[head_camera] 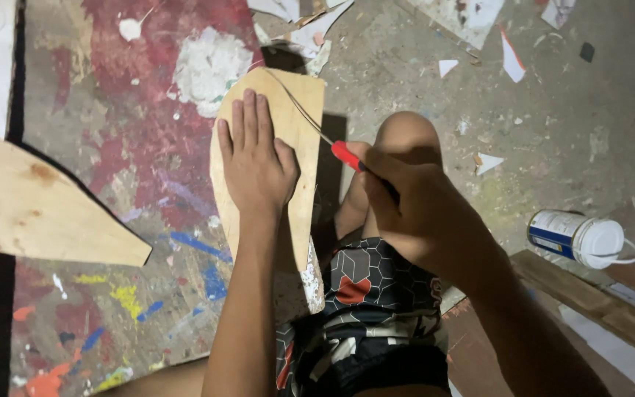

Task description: Sawing a curved shape out of a thin plywood sheet using a hand saw

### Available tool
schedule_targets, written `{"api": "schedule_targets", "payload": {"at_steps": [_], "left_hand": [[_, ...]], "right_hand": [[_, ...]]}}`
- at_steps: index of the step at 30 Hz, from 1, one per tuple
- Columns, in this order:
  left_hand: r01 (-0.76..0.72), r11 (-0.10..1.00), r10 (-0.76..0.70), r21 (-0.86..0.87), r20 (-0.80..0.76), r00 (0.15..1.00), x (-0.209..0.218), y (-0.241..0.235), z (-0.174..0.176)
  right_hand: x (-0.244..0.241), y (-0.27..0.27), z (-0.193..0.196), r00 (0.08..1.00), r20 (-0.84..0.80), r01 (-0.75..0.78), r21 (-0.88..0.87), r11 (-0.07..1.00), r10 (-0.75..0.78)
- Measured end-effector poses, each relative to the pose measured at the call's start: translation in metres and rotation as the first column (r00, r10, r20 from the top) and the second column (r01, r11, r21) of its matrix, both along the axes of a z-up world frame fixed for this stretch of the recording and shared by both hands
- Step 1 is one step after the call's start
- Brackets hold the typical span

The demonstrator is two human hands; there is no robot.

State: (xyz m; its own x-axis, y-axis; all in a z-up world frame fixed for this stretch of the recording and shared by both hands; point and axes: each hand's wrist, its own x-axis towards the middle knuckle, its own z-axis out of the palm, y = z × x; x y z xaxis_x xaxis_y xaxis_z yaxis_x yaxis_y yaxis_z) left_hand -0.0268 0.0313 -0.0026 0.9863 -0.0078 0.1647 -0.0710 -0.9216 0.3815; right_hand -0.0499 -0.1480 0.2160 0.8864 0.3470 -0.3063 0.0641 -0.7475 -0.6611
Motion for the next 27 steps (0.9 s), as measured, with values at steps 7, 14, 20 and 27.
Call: {"api": "schedule_targets", "payload": {"at_steps": [7, 14, 20, 27], "left_hand": [[-0.013, 1.000, 0.013, 0.004, 0.032, 0.999, -0.002, 0.000, 0.002], [-0.004, 1.000, 0.004, -0.001, 0.035, 0.999, 0.000, -0.001, 0.003], [-0.004, 1.000, 0.005, 0.026, -0.036, 0.999, -0.001, -0.003, -0.002], [-0.071, 0.997, 0.070, 0.003, 0.104, 0.992, 0.000, -0.004, -0.016]], "right_hand": [[0.023, -0.006, 0.004, 0.993, -0.031, 0.106, -0.109, 0.988, -0.110], [0.034, -0.007, -0.057, 0.967, 0.254, 0.023, -0.124, 0.992, 0.010], [0.051, 0.009, -0.100, 0.929, 0.369, 0.064, -0.157, 0.986, -0.001], [0.078, 0.063, -0.152, 0.980, 0.126, 0.172, -0.170, 0.970, -0.152]]}}
